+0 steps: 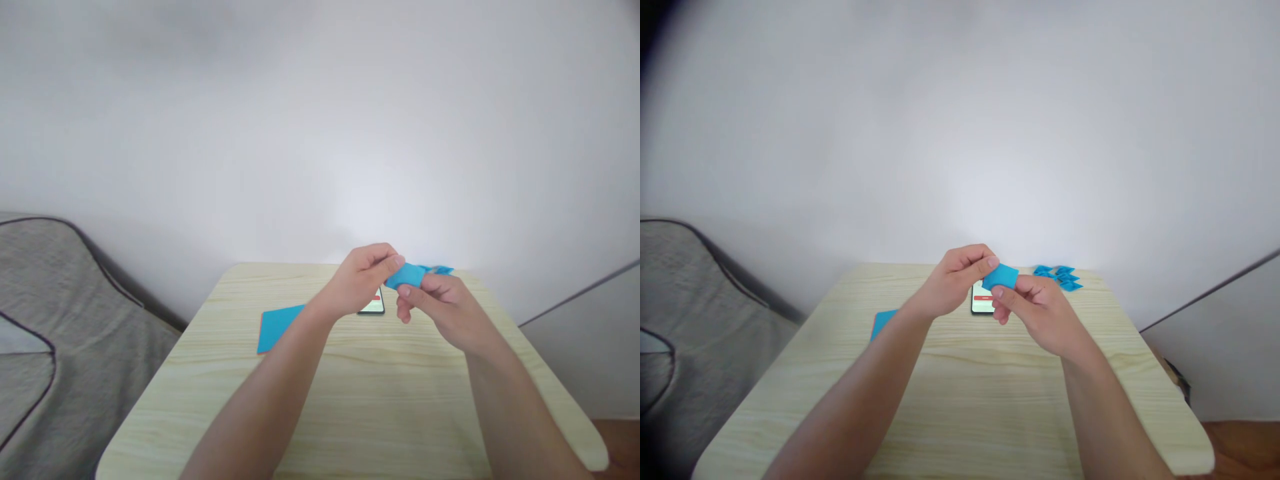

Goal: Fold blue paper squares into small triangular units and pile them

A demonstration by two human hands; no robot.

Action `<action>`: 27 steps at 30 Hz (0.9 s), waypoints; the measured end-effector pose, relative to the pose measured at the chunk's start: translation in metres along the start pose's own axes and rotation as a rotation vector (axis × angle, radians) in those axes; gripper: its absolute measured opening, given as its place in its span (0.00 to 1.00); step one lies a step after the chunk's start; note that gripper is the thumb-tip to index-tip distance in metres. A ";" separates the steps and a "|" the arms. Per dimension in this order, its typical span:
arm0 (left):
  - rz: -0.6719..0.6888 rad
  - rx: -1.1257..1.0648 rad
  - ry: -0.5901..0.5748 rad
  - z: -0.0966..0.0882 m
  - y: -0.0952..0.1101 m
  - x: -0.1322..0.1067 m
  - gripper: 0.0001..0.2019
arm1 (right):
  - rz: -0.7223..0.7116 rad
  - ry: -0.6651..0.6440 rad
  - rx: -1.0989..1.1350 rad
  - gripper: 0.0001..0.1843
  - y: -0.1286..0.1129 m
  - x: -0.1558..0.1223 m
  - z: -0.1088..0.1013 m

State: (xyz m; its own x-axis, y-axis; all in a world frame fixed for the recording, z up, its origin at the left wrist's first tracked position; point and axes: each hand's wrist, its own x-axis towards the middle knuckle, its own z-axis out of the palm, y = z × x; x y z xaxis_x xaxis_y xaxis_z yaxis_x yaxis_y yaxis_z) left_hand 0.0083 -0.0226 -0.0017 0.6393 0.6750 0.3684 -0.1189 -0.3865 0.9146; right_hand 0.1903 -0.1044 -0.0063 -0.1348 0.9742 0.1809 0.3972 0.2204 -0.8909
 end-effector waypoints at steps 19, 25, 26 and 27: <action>-0.223 -0.201 0.182 0.055 -0.057 -0.105 0.17 | 0.248 0.055 0.490 0.20 0.062 -0.089 0.077; -0.218 -0.176 0.288 0.069 -0.066 -0.134 0.15 | 0.364 0.052 0.505 0.19 0.072 -0.103 0.086; -0.227 -0.173 0.295 0.071 -0.068 -0.136 0.14 | 0.341 0.089 0.493 0.20 0.073 -0.105 0.086; -0.235 -0.177 0.296 0.071 -0.070 -0.138 0.12 | 0.302 0.134 0.479 0.22 0.074 -0.106 0.085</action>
State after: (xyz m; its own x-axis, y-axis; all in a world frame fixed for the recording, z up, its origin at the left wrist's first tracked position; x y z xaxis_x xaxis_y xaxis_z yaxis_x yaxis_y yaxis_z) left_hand -0.0178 -0.1336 -0.1289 0.4220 0.8933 0.1545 -0.1414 -0.1034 0.9845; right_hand 0.1570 -0.1952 -0.1270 0.0493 0.9950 -0.0867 -0.0592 -0.0837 -0.9947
